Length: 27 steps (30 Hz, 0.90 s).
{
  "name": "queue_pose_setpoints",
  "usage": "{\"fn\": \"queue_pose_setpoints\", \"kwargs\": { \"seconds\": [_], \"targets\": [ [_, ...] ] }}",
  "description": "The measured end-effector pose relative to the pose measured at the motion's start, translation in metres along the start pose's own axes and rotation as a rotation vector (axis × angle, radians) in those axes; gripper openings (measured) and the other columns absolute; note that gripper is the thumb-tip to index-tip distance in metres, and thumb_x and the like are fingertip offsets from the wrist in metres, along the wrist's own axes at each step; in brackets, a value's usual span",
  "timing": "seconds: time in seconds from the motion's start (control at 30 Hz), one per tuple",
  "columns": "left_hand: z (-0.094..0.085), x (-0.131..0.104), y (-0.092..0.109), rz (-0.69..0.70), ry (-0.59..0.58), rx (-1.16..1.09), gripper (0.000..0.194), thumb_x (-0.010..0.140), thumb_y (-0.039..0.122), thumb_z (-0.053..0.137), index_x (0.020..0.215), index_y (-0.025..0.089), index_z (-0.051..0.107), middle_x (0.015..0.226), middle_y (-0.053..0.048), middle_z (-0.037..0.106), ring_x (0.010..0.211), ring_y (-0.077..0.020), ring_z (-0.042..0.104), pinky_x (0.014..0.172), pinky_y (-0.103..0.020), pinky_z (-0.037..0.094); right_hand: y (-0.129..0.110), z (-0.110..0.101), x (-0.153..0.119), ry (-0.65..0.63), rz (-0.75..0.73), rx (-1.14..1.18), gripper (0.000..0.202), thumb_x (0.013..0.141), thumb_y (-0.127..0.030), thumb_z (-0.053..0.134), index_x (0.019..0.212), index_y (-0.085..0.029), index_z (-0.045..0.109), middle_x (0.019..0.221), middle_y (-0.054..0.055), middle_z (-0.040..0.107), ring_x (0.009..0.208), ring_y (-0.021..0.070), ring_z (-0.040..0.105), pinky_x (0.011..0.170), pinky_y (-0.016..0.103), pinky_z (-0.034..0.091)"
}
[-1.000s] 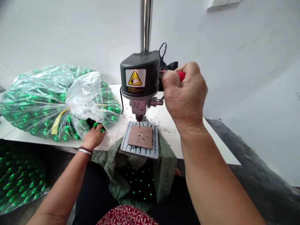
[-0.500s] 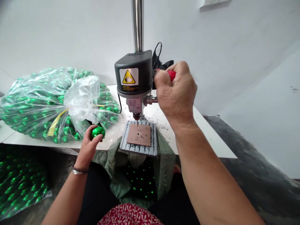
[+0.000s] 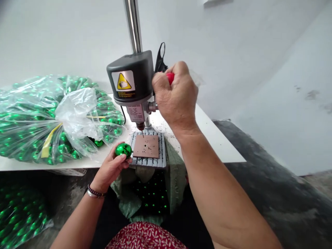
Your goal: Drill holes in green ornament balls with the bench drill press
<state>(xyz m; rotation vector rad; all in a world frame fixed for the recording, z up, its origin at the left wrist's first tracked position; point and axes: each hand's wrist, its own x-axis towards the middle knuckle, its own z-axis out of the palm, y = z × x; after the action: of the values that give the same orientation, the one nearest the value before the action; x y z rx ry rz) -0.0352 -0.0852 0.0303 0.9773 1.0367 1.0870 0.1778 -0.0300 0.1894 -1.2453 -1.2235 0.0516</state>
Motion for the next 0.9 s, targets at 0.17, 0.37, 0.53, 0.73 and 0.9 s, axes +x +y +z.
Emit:
{"fn": "queue_pose_setpoints", "kwargs": {
  "seconds": [0.17, 0.37, 0.53, 0.73, 0.9],
  "targets": [
    [0.007, 0.039, 0.002, 0.093, -0.015, 0.508, 0.062, 0.075, 0.038, 0.072, 0.130, 0.017, 0.053, 0.102, -0.004, 0.063, 0.073, -0.0117, 0.058, 0.064, -0.024, 0.051, -0.003, -0.001, 0.000, -0.019, 0.029, 0.013, 0.022, 0.087, -0.026, 0.053, 0.073, -0.017, 0.039, 0.062, -0.008, 0.036, 0.060, 0.0015, 0.030, 0.068, 0.019, 0.032],
    [0.012, 0.071, 0.003, 0.045, -0.160, 0.685, 0.057, 0.077, 0.039, 0.068, 0.128, 0.018, 0.058, 0.094, -0.001, 0.066, 0.063, -0.0099, 0.056, 0.061, -0.024, 0.051, -0.007, -0.003, 0.000, -0.050, 0.079, 0.012, 0.024, 0.088, -0.026, 0.053, 0.073, -0.019, 0.036, 0.061, -0.008, 0.033, 0.059, 0.0026, 0.028, 0.066, 0.020, 0.029],
    [0.014, 0.076, 0.003, 0.134, -0.175, 0.807, 0.055, 0.076, 0.040, 0.070, 0.127, 0.021, 0.062, 0.100, -0.002, 0.069, 0.086, -0.0181, 0.064, 0.079, -0.029, 0.054, -0.007, -0.004, 0.000, -0.046, 0.064, -0.021, 0.025, 0.088, -0.027, 0.053, 0.072, -0.020, 0.036, 0.062, -0.007, 0.036, 0.061, 0.0049, 0.030, 0.065, 0.022, 0.029],
    [0.028, 0.080, 0.011, 0.157, -0.183, 1.007, 0.060, 0.071, 0.035, 0.075, 0.127, 0.018, 0.063, 0.103, -0.004, 0.072, 0.094, -0.0218, 0.065, 0.092, -0.034, 0.051, -0.006, -0.004, 0.000, -0.033, 0.059, 0.001, 0.024, 0.086, -0.025, 0.055, 0.071, -0.019, 0.036, 0.061, -0.007, 0.034, 0.060, 0.0050, 0.029, 0.063, 0.022, 0.030],
    [0.034, 0.083, 0.013, 0.168, -0.205, 0.958, 0.055, 0.067, 0.032, 0.077, 0.118, 0.018, 0.067, 0.098, -0.002, 0.073, 0.090, -0.0200, 0.065, 0.086, -0.031, 0.052, -0.006, -0.004, 0.000, -0.037, 0.057, 0.008, 0.024, 0.087, -0.026, 0.054, 0.072, -0.018, 0.037, 0.061, -0.007, 0.035, 0.059, 0.0026, 0.030, 0.064, 0.020, 0.031]
  ]
}}
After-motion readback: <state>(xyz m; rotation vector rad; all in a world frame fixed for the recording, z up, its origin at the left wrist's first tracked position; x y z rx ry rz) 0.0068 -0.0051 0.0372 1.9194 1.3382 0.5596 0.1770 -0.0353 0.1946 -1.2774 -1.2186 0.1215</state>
